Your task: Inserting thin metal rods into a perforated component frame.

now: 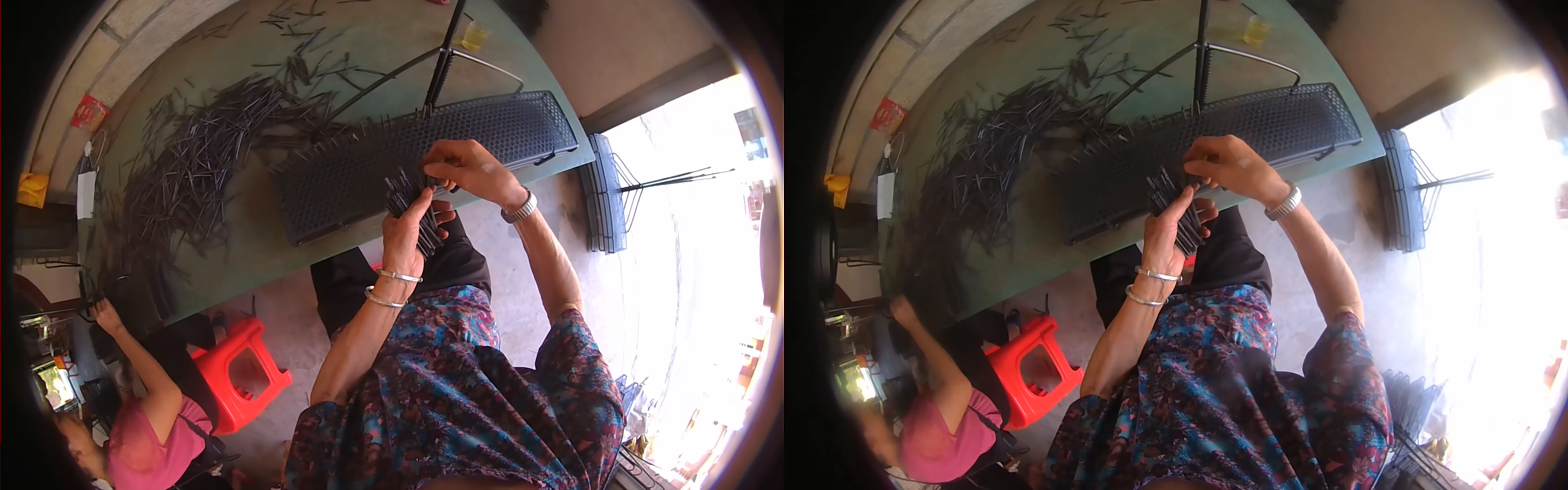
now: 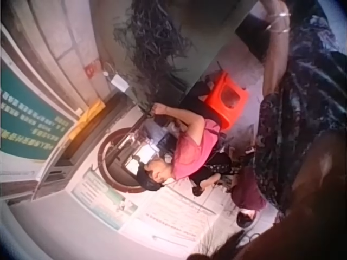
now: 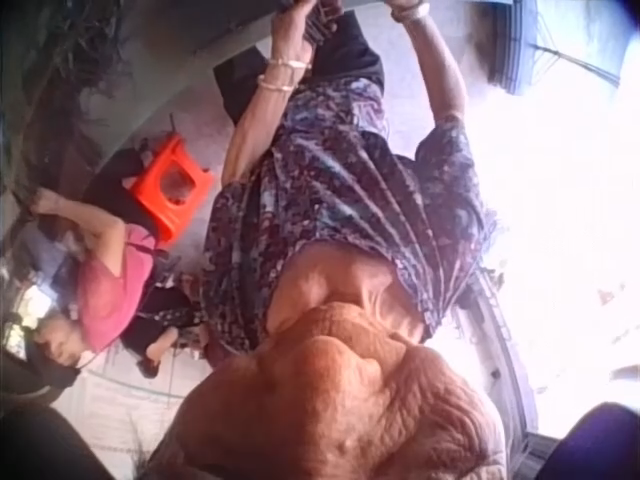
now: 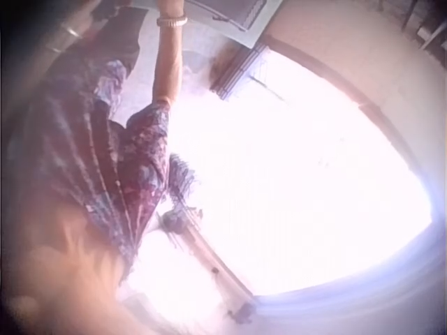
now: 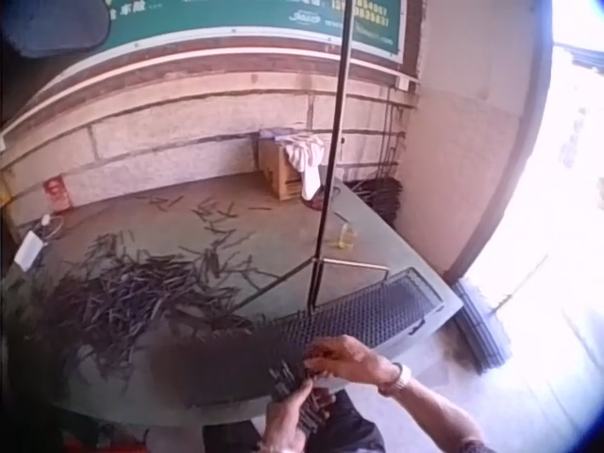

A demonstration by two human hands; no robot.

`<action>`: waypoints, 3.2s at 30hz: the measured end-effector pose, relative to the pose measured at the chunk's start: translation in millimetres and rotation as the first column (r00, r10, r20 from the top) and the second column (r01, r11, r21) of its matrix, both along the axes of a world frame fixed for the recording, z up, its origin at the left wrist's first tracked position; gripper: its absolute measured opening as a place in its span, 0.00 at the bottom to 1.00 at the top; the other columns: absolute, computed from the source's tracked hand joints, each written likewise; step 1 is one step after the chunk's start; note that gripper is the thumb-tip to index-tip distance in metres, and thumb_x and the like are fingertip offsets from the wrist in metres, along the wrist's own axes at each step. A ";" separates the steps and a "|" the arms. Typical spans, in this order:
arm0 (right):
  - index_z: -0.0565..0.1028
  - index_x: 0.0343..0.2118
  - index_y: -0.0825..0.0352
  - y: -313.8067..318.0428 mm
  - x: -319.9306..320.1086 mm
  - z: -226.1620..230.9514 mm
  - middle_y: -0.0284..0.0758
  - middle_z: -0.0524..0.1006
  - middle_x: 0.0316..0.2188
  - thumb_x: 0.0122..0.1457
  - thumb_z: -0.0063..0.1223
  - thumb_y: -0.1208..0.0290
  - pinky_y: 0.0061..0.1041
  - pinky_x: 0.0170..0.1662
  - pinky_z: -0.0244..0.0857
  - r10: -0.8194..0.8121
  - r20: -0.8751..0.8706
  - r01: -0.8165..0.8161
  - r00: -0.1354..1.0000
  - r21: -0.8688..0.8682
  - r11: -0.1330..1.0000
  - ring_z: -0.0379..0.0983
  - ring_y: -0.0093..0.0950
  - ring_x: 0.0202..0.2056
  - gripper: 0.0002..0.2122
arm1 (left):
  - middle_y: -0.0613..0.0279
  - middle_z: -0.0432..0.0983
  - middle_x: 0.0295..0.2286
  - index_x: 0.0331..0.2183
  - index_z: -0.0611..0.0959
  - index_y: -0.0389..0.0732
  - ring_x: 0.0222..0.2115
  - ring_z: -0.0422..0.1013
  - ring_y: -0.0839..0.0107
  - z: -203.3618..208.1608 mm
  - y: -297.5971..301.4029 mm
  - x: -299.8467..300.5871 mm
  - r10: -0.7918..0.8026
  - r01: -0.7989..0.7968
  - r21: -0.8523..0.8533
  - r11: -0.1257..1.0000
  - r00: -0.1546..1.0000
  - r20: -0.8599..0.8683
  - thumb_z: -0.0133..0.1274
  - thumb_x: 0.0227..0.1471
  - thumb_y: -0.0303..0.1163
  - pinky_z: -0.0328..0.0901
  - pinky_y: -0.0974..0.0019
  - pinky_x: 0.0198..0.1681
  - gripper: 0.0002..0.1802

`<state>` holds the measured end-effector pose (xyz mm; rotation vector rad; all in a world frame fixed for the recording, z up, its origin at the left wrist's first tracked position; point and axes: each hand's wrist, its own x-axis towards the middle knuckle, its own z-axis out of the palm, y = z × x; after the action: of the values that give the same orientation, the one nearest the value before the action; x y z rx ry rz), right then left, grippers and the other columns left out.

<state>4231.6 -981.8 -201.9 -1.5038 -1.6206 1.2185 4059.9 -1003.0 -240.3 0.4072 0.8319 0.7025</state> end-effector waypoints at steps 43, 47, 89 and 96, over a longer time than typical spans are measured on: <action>0.79 0.36 0.62 53.7 53.2 -15.6 0.35 0.77 0.31 0.55 0.54 0.68 0.28 0.32 0.68 -0.430 0.454 0.012 0.780 0.677 0.736 0.75 0.33 0.29 0.08 | 0.64 0.74 0.25 0.36 0.77 0.42 0.24 0.71 0.74 -10.8 -9.2 5.9 0.006 0.023 -0.169 0.985 0.986 0.169 0.51 0.56 0.36 0.71 0.64 0.30 0.09; 0.79 0.34 0.60 51.7 53.5 -17.5 0.36 0.77 0.31 0.55 0.52 0.63 0.34 0.34 0.68 -0.514 0.467 0.162 0.720 0.606 0.778 0.75 0.37 0.32 0.09 | 0.64 0.74 0.25 0.37 0.78 0.42 0.23 0.71 0.74 -6.6 -6.8 6.5 -0.003 0.023 -0.135 0.991 0.989 0.150 0.52 0.56 0.36 0.70 0.66 0.27 0.10; 0.74 0.32 0.72 -3.5 32.1 15.6 0.37 0.78 0.22 0.57 0.49 0.77 0.21 0.29 0.70 -0.508 -0.037 0.481 0.860 0.391 0.785 0.78 0.24 0.25 0.05 | 0.49 0.77 0.36 0.38 0.77 0.37 0.35 0.76 0.58 -12.8 -5.8 14.0 0.043 -0.028 -0.139 0.990 0.994 0.105 0.50 0.56 0.34 0.73 0.58 0.38 0.11; 0.75 0.35 0.71 37.0 53.3 -2.2 0.37 0.80 0.26 0.59 0.48 0.76 0.20 0.34 0.70 -0.613 0.019 0.479 0.790 0.604 0.637 0.79 0.24 0.31 0.06 | 0.48 0.76 0.37 0.39 0.75 0.37 0.39 0.74 0.56 -22.0 -11.7 16.6 0.073 -0.027 -0.235 0.972 0.980 0.187 0.47 0.58 0.33 0.70 0.55 0.44 0.10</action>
<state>4284.9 -944.8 -204.2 -1.5774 -1.3170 0.1787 4076.5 -1014.6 -262.3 0.1047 0.7298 0.6714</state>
